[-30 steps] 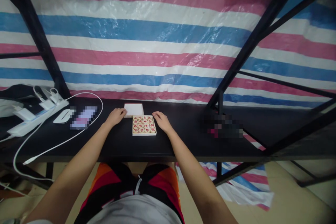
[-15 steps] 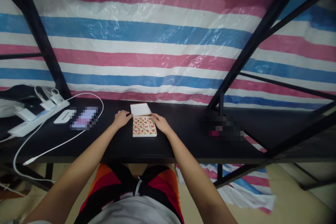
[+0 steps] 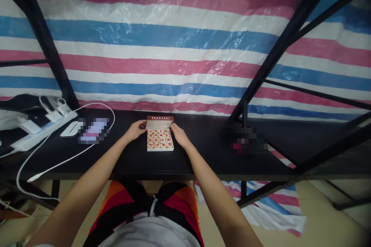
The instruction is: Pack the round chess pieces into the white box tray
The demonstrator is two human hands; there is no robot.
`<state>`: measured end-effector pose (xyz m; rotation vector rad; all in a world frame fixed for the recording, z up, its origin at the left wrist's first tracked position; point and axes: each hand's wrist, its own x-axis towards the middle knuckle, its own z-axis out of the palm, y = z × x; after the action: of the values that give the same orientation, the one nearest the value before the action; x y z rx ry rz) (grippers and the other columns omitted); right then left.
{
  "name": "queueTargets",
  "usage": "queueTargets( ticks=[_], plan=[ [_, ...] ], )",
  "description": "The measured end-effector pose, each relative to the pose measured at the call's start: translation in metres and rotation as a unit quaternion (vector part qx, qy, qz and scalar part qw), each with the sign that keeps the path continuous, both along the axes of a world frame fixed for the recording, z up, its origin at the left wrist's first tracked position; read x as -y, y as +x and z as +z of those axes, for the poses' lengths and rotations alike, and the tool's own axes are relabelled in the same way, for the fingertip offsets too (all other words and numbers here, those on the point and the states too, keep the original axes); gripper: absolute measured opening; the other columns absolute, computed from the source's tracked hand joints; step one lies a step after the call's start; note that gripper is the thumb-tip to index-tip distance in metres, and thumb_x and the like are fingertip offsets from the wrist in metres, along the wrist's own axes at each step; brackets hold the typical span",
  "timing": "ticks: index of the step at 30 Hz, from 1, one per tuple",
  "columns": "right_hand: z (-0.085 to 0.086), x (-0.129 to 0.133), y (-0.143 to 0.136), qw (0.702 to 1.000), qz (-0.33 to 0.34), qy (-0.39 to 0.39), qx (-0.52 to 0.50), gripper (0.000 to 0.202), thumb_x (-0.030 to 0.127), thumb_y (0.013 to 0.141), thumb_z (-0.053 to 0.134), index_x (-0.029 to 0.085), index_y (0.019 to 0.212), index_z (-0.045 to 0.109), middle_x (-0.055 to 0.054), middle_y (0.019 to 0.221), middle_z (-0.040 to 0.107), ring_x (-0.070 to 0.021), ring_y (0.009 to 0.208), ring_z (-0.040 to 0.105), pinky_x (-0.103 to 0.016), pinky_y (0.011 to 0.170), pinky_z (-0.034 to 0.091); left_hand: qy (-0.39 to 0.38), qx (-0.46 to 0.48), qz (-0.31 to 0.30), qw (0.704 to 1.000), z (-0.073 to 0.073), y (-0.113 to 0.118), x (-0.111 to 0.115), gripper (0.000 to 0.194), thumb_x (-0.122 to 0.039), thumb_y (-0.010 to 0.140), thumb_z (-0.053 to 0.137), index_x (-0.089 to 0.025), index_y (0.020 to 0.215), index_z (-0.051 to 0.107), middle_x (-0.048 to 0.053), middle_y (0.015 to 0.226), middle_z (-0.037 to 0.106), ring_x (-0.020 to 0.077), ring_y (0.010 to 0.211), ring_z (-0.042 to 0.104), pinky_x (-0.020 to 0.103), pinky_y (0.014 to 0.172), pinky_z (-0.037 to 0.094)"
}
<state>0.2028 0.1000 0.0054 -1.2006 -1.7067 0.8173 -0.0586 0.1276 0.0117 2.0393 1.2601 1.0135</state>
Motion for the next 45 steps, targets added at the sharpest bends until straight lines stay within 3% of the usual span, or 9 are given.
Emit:
queueTargets(
  ticks=[5, 10, 15, 26, 31, 34, 37, 40, 45],
  plan=[
    [0.001, -0.002, 0.001, 0.997, -0.021, -0.014, -0.075, 0.056, 0.057, 0.089, 0.022, 0.019, 0.089, 0.064, -0.006, 0.096, 0.066, -0.0186, 0.088, 0.061, -0.031, 0.075, 0.047, 0.024, -0.023, -0.065, 0.997, 0.016, -0.002, 0.010, 0.026, -0.019, 0.074, 0.049, -0.018, 0.090, 0.069, 0.005, 0.103, 0.064, 0.0185, 0.097, 0.059, 0.033, 0.091, 0.045],
    [0.005, 0.005, -0.001, 0.999, -0.029, 0.036, 0.019, 0.032, 0.051, 0.079, 0.048, 0.020, 0.072, 0.055, -0.001, 0.079, 0.061, -0.0157, 0.077, 0.056, -0.028, 0.074, 0.044, -0.019, -0.043, -0.052, 0.998, 0.021, 0.003, 0.020, 0.028, -0.039, 0.074, 0.060, -0.019, 0.091, 0.069, 0.005, 0.096, 0.062, 0.0189, 0.088, 0.060, 0.032, 0.083, 0.047],
    [0.002, 0.003, 0.000, 0.999, -0.035, 0.024, 0.015, 0.022, 0.035, 0.071, 0.056, 0.021, 0.087, 0.054, 0.001, 0.082, 0.058, -0.0145, 0.078, 0.055, -0.029, 0.079, 0.044, -0.041, -0.066, -0.099, 0.992, 0.023, 0.006, 0.026, 0.050, -0.050, 0.060, 0.072, -0.023, 0.102, 0.067, 0.006, 0.108, 0.055, 0.0218, 0.097, 0.056, 0.034, 0.086, 0.045],
    [0.000, 0.001, 0.000, 0.998, -0.044, 0.045, 0.019, 0.020, 0.029, 0.073, 0.053, 0.021, 0.090, 0.059, -0.003, 0.095, 0.060, -0.0140, 0.079, 0.060, -0.030, 0.077, 0.047, 0.002, -0.108, -0.101, 0.989, 0.024, 0.013, 0.031, 0.052, -0.054, 0.061, 0.071, -0.024, 0.104, 0.067, 0.006, 0.113, 0.051, 0.0230, 0.105, 0.052, 0.035, 0.096, 0.039],
    [-0.004, -0.001, 0.000, 0.989, -0.054, 0.078, 0.116, 0.017, 0.025, 0.075, 0.052, 0.021, 0.089, 0.061, -0.003, 0.093, 0.058, -0.0156, 0.086, 0.057, -0.032, 0.086, 0.043, 0.008, -0.135, -0.101, 0.986, 0.018, 0.016, 0.028, 0.053, -0.057, 0.062, 0.069, -0.024, 0.104, 0.068, 0.007, 0.115, 0.052, 0.0244, 0.109, 0.050, 0.036, 0.099, 0.036],
    [-0.006, -0.001, -0.001, 0.978, -0.080, 0.059, 0.183, 0.023, 0.035, 0.080, 0.053, 0.021, 0.095, 0.062, -0.007, 0.092, 0.059, -0.0205, 0.091, 0.055, -0.035, 0.088, 0.039, -0.005, -0.156, -0.063, 0.986, 0.016, 0.015, 0.023, 0.068, -0.059, 0.062, 0.067, -0.022, 0.118, 0.060, 0.010, 0.118, 0.054, 0.0267, 0.111, 0.050, 0.037, 0.099, 0.036],
    [-0.004, 0.000, -0.005, 0.961, -0.127, 0.027, 0.242, 0.032, 0.045, 0.083, 0.050, 0.018, 0.092, 0.066, -0.014, 0.096, 0.059, -0.0273, 0.096, 0.052, -0.039, 0.086, 0.038, -0.035, -0.216, 0.028, 0.975, 0.018, 0.013, 0.019, 0.084, -0.064, 0.063, 0.063, -0.016, 0.130, 0.049, 0.016, 0.122, 0.054, 0.0330, 0.116, 0.046, 0.042, 0.097, 0.035],
    [0.000, 0.004, -0.011, 0.941, -0.140, 0.014, 0.309, 0.042, 0.046, 0.088, 0.040, 0.016, 0.088, 0.069, -0.018, 0.097, 0.059, -0.0281, 0.097, 0.052, -0.037, 0.083, 0.039, -0.035, -0.280, 0.061, 0.958, 0.021, 0.014, 0.023, 0.069, -0.066, 0.070, 0.054, -0.016, 0.116, 0.062, 0.015, 0.122, 0.057, 0.0353, 0.115, 0.047, 0.043, 0.095, 0.035],
    [0.006, 0.006, -0.009, 0.921, -0.127, 0.022, 0.369, 0.050, 0.048, 0.091, 0.032, 0.016, 0.092, 0.071, -0.014, 0.099, 0.061, -0.0231, 0.093, 0.055, -0.031, 0.081, 0.039, 0.033, -0.272, 0.009, 0.962, 0.020, 0.022, 0.037, 0.054, -0.056, 0.084, 0.038, -0.016, 0.100, 0.070, 0.013, 0.109, 0.064, 0.0275, 0.103, 0.056, 0.034, 0.091, 0.039]
  ],
)
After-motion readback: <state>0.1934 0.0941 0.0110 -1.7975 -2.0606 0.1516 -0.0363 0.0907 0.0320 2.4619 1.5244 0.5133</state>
